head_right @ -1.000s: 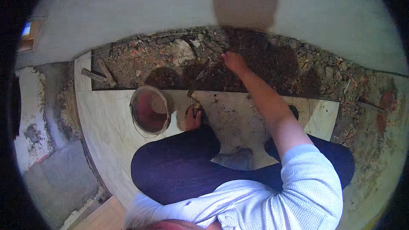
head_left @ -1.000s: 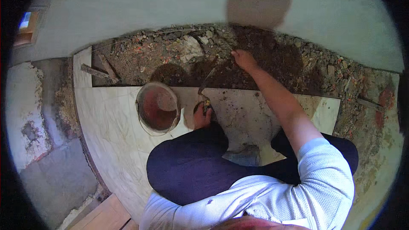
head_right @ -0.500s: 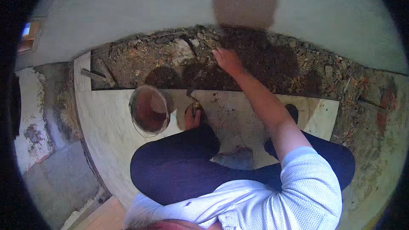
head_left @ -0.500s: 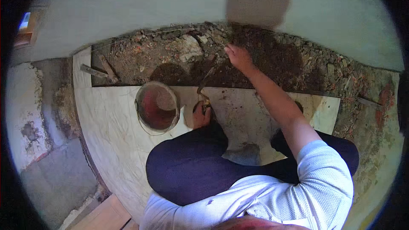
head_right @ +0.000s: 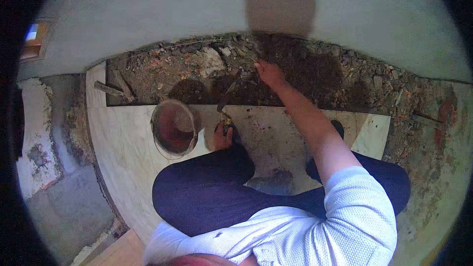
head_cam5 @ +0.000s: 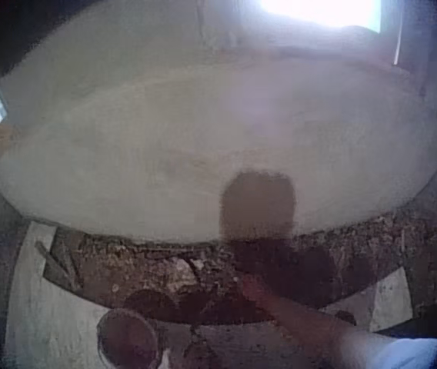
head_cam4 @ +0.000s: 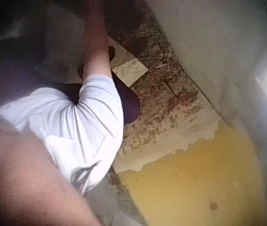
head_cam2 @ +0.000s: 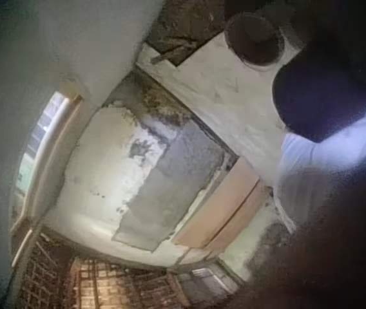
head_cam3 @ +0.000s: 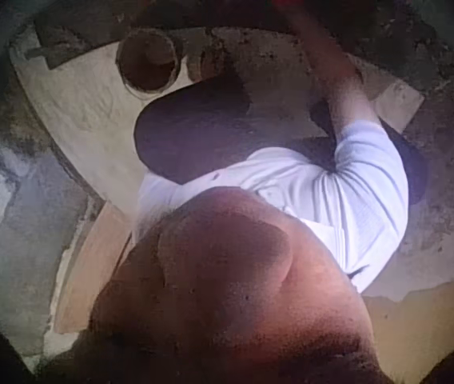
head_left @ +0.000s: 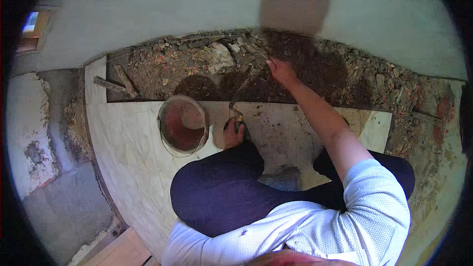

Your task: Applying mortar and adjusting edges of floor tiles using a trowel and hammer.

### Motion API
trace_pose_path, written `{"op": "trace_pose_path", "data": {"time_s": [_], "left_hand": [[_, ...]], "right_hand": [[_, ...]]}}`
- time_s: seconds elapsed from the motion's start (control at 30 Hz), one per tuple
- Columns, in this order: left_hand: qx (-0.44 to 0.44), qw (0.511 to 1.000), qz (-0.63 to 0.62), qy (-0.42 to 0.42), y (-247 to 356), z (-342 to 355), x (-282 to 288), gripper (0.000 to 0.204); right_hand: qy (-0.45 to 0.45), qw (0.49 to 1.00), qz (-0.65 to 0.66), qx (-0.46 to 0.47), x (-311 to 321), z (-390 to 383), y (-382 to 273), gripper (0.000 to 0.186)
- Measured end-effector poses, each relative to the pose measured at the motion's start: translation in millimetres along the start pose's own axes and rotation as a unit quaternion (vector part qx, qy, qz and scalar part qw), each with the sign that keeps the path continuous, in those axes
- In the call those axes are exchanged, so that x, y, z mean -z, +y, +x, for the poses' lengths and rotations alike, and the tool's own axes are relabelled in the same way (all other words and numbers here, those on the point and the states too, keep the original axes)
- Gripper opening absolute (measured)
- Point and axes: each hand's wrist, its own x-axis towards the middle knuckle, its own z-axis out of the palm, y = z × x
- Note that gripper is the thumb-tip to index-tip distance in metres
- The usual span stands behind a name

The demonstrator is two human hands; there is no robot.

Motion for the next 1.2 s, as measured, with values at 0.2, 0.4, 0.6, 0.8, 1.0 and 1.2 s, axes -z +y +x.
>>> {"op": "trace_pose_path", "data": {"time_s": [0.2,0.4,0.6,0.8,1.0,1.2], "left_hand": [[0.046,0.998,0.024,-0.019,7.2,1.6,-2.1,0.059],[-0.012,1.0,0.01,-0.01,14.5,6.3,-17.8,0.055],[0.01,1.0,-0.017,-0.011,-3.1,-3.9,4.3,0.056],[0.009,1.0,0.017,0.021,11.8,-1.2,-9.2,0.059],[0.006,0.999,0.035,-0.002,8.2,4.0,-8.0,0.057],[0.037,0.999,0.024,0.004,20.0,-1.1,-2.1,0.057]], "right_hand": [[-0.007,0.999,-0.048,-0.006,-8.3,-5.1,-8.4,0.055],[-0.08,0.974,-0.169,-0.129,9.5,19.7,46.8,0.052],[0.018,0.997,0.046,0.052,-14.8,-9.6,-12.7,0.046],[-0.007,0.99,-0.136,-0.042,-17.4,10.2,10.9,0.043],[0.056,0.998,-0.002,0.028,-21.9,8.0,14.0,0.048],[-0.026,0.995,-0.094,-0.009,-25.6,14.2,-20.3,0.048]]}}
